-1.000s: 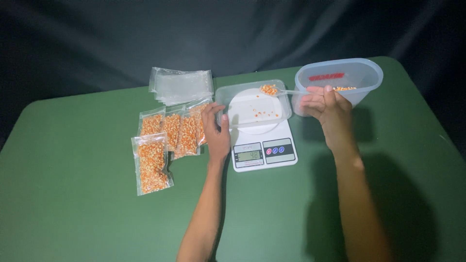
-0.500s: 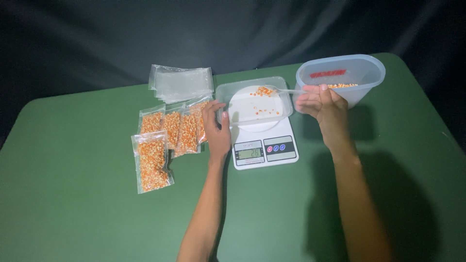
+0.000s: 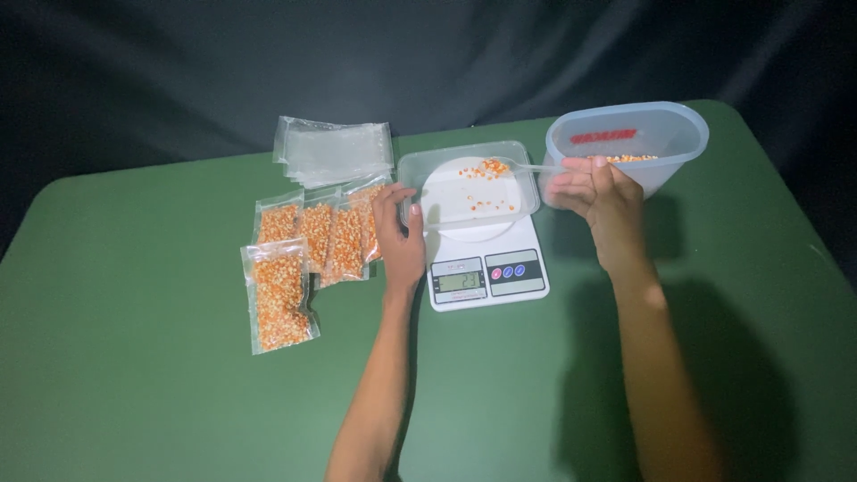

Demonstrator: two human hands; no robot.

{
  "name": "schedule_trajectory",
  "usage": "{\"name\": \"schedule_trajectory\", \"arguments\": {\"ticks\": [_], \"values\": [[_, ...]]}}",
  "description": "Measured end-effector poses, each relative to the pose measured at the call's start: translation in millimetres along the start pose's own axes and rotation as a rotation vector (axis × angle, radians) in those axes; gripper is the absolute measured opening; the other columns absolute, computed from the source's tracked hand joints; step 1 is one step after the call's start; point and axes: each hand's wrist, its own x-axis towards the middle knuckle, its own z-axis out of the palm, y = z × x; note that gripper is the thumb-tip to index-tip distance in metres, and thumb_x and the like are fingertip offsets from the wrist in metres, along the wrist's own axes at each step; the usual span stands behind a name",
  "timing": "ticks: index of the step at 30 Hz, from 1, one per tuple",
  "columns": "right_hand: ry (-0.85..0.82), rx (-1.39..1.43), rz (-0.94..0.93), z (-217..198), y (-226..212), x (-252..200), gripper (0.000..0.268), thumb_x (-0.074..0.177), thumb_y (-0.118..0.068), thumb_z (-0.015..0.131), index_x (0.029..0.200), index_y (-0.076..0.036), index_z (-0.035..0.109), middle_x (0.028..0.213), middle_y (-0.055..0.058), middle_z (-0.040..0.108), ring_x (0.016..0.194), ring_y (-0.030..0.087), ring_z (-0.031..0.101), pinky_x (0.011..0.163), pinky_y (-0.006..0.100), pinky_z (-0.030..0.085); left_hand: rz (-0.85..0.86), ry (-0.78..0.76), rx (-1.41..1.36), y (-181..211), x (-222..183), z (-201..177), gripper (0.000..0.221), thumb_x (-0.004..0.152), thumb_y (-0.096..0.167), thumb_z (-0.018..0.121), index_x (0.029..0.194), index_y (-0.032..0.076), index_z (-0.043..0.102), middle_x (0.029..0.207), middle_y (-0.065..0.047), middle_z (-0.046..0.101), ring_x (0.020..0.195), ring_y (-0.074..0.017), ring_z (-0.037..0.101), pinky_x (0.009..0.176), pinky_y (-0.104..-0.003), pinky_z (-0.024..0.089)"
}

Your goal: Measuring corn kernels by pouring them into a container on a scale, adjusting the weight with a spoon, and then transferring them into plastic bags.

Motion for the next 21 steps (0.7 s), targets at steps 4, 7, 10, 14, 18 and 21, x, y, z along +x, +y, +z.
{"name": "schedule_trajectory", "arguments": {"ticks": [4, 7, 10, 14, 18, 21], "values": [[0.001, -0.041, 0.019, -4, 7, 5, 0.064, 0.107, -0.054, 0.045, 0.128, 0.004, 0.063, 0.099, 0.02, 0.072, 0.092, 0.025, 0.076, 0.088, 0.041, 0.065, -0.002, 0.01, -0.01, -4, 0, 0, 0.026, 0.105, 0.029, 0.053, 0.118, 0.008, 0.063, 0.127, -0.011, 0.052, 0.133, -0.0324, 0.05, 0.117, -0.05, 0.035], [0.035, -0.016, 0.053, -6, 13, 3, 0.055, 0.109, -0.044, 0.037, 0.13, -0.001, 0.064, 0.1, 0.015, 0.072, 0.094, 0.021, 0.076, 0.089, 0.037, 0.066, 0.056, 0.043, -0.008, -7, -6, -3, 0.034, 0.106, 0.032, 0.054, 0.13, 0.008, 0.059, 0.131, -0.016, 0.051, 0.137, -0.0367, 0.047, 0.118, -0.052, 0.033], [0.027, 0.072, 0.052, -9, 20, 6, 0.052, 0.11, -0.039, 0.036, 0.131, 0.001, 0.062, 0.106, 0.017, 0.071, 0.099, 0.024, 0.076, 0.094, 0.04, 0.066, 0.084, 0.061, -0.02, 1, -14, -5, 0.037, 0.106, 0.03, 0.053, 0.137, 0.01, 0.057, 0.135, -0.015, 0.05, 0.14, -0.0366, 0.044, 0.12, -0.052, 0.031], [0.012, 0.015, -0.022, -6, 14, 1, 0.062, 0.103, -0.053, 0.044, 0.132, -0.002, 0.062, 0.11, 0.014, 0.072, 0.105, 0.021, 0.076, 0.095, 0.035, 0.066, -0.003, -0.076, 0.056, 18, -25, -8, 0.057, 0.106, 0.035, 0.05, 0.156, 0.015, 0.034, 0.158, -0.021, 0.031, 0.154, -0.0417, 0.025, 0.126, -0.056, 0.022], [-0.014, 0.0, 0.022, -6, -3, -10, 0.064, 0.096, -0.057, 0.045, 0.128, -0.004, 0.062, 0.115, 0.014, 0.071, 0.112, 0.023, 0.075, 0.102, 0.033, 0.067, -0.02, -0.142, 0.082, 33, -35, -15, 0.064, 0.108, 0.054, 0.038, 0.16, 0.019, 0.026, 0.168, -0.019, 0.022, 0.159, -0.0366, 0.018, 0.127, -0.06, 0.02], [-0.004, -0.053, 0.059, -8, -7, -11, 0.055, 0.098, -0.053, 0.04, 0.125, -0.01, 0.061, 0.114, 0.007, 0.07, 0.109, 0.016, 0.073, 0.101, 0.025, 0.067, 0.028, -0.174, 0.066, 18, -33, -12, 0.059, 0.108, 0.051, 0.043, 0.157, 0.02, 0.033, 0.162, -0.015, 0.03, 0.155, -0.0341, 0.03, 0.127, -0.057, 0.029]]}}
